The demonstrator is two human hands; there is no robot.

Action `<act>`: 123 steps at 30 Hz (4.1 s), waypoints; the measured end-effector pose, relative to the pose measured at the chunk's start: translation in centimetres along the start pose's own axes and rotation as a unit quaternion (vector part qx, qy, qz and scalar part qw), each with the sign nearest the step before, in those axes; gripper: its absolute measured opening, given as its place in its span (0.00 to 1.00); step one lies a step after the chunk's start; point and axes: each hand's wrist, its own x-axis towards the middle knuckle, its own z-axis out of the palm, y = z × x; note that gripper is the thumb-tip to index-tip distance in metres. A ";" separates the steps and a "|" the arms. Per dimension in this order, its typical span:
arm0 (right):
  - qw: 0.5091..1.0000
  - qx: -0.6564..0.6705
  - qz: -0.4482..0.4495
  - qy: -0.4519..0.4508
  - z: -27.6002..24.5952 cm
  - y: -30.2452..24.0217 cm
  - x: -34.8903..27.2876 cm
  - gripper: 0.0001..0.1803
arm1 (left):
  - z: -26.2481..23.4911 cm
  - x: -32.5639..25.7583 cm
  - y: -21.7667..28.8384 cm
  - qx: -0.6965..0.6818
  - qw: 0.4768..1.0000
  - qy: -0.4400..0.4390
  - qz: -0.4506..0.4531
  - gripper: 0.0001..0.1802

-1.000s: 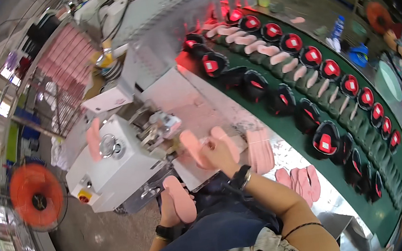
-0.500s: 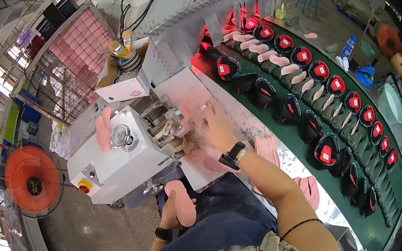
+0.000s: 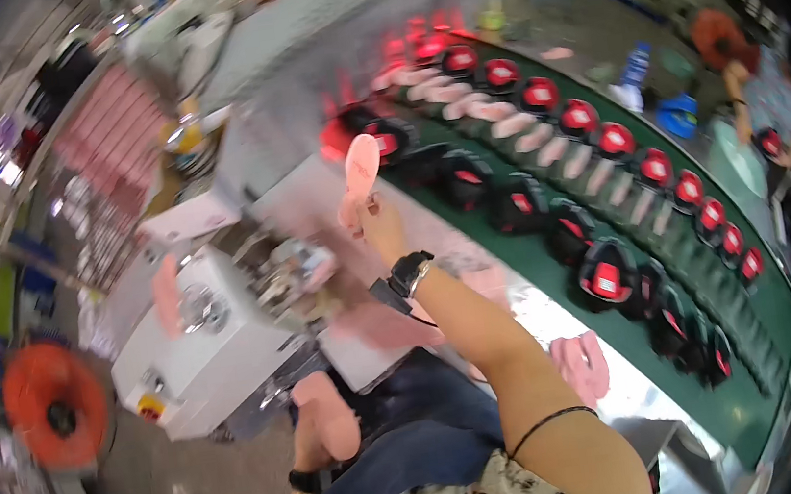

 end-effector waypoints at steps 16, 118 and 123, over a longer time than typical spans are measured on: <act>0.728 -0.457 0.131 0.495 -61.0 -0.9 -15.3 0.14 | 3.3 4.3 -0.6 -0.613 0.713 0.006 -0.340 0.25; 0.962 -0.233 -0.073 -0.122 0.4 3.0 -7.4 0.24 | 2.7 0.5 5.2 -0.593 0.753 0.030 -0.284 0.33; 0.873 -0.430 -0.221 -0.068 -1.8 -2.6 -9.0 0.22 | 2.4 -1.0 4.1 -0.577 0.759 0.047 -0.298 0.32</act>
